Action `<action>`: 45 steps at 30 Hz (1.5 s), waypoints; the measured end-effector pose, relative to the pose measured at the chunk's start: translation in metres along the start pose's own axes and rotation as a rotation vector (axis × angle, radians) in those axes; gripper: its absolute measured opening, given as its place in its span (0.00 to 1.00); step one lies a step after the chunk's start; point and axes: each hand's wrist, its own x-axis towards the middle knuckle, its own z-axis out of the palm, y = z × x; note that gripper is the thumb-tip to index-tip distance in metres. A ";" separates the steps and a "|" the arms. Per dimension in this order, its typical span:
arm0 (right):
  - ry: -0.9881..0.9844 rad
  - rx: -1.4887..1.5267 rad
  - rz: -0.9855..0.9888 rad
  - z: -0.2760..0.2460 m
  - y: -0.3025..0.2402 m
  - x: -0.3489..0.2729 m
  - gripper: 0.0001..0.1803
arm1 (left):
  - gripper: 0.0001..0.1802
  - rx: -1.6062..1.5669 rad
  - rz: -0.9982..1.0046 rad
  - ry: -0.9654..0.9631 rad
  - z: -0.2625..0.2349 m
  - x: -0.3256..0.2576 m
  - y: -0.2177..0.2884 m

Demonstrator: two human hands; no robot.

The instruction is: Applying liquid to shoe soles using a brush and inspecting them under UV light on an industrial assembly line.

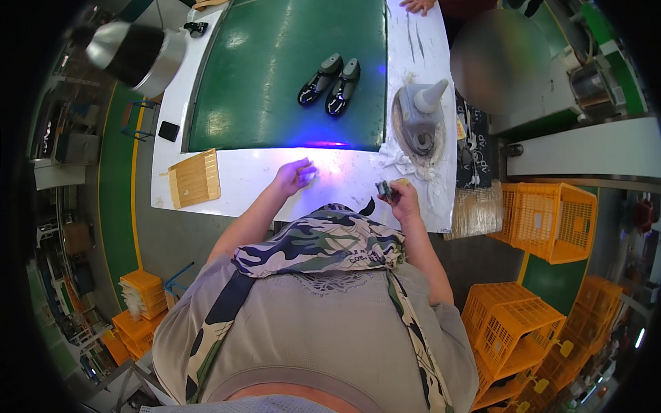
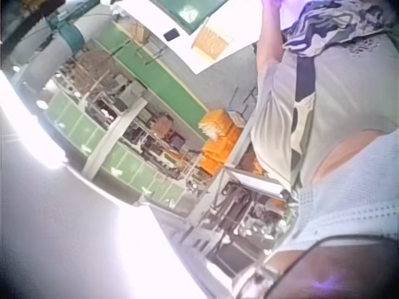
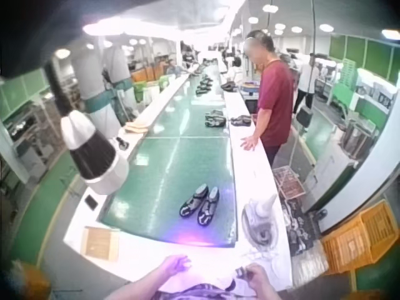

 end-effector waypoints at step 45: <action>0.136 -1.816 -0.873 0.017 -0.159 0.071 0.10 | 0.21 -0.123 0.160 0.358 0.013 0.223 0.201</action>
